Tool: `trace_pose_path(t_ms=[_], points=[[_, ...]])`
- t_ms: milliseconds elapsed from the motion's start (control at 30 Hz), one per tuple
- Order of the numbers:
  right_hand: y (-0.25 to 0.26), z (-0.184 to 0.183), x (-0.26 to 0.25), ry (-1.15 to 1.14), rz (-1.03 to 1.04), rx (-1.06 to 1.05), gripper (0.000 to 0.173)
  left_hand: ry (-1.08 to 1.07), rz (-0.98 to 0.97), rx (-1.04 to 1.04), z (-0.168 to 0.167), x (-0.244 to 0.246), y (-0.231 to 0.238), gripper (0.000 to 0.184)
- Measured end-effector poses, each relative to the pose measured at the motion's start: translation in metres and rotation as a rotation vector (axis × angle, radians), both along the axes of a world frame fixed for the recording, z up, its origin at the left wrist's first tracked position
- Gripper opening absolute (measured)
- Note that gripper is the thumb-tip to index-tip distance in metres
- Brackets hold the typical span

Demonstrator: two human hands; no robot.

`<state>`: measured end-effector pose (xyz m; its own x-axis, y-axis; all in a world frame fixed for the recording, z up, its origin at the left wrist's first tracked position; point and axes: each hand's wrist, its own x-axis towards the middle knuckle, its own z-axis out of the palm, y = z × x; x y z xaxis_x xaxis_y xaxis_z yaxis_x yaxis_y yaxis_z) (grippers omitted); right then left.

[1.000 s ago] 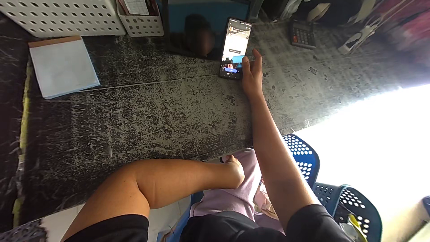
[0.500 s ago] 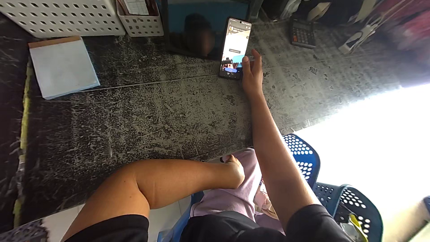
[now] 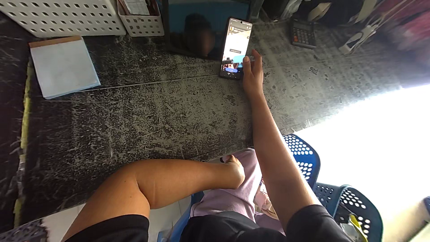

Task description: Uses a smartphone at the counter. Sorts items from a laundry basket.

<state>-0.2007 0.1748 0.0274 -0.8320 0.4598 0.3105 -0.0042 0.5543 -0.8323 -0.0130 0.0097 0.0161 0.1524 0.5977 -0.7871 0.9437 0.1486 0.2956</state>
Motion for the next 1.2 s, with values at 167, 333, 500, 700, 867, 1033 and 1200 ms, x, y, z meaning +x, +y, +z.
trace_pose_path(t_ms=[167, 333, 500, 700, 867, 1033, 1200], points=[[0.0013, 0.0002, -0.0006, -0.010, 0.008, 0.004, 0.055, 0.000, 0.006, -0.004, 0.0013, 0.0001, 0.0005, 0.037], [0.0011, 0.0002, -0.0001, -0.014, 0.005, 0.014, 0.055, -0.004, 0.003, -0.003, 0.0019, -0.0003, 0.0001, 0.038], [0.0011, -0.0001, -0.0006, -0.009, 0.001, 0.014, 0.054, -0.006, 0.005, 0.000, 0.0021, -0.0008, 0.0000, 0.037], [0.0018, -0.0005, -0.0003, -0.013, 0.004, 0.024, 0.054, -0.005, 0.004, 0.000, 0.0009, -0.0006, 0.0003, 0.037], [0.0018, -0.0009, -0.0002, -0.016, 0.005, 0.022, 0.055, -0.001, -0.001, 0.001, 0.0011, -0.0004, 0.0006, 0.037], [0.0016, 0.0001, 0.0000, -0.020, 0.005, 0.012, 0.054, 0.004, 0.003, 0.004, 0.0001, -0.0001, 0.0004, 0.037], [-0.0007, 0.0033, 0.0022, -0.031, 0.016, 0.012, 0.062, -0.003, 0.014, 0.004, 0.0015, 0.0000, -0.0004, 0.036]])
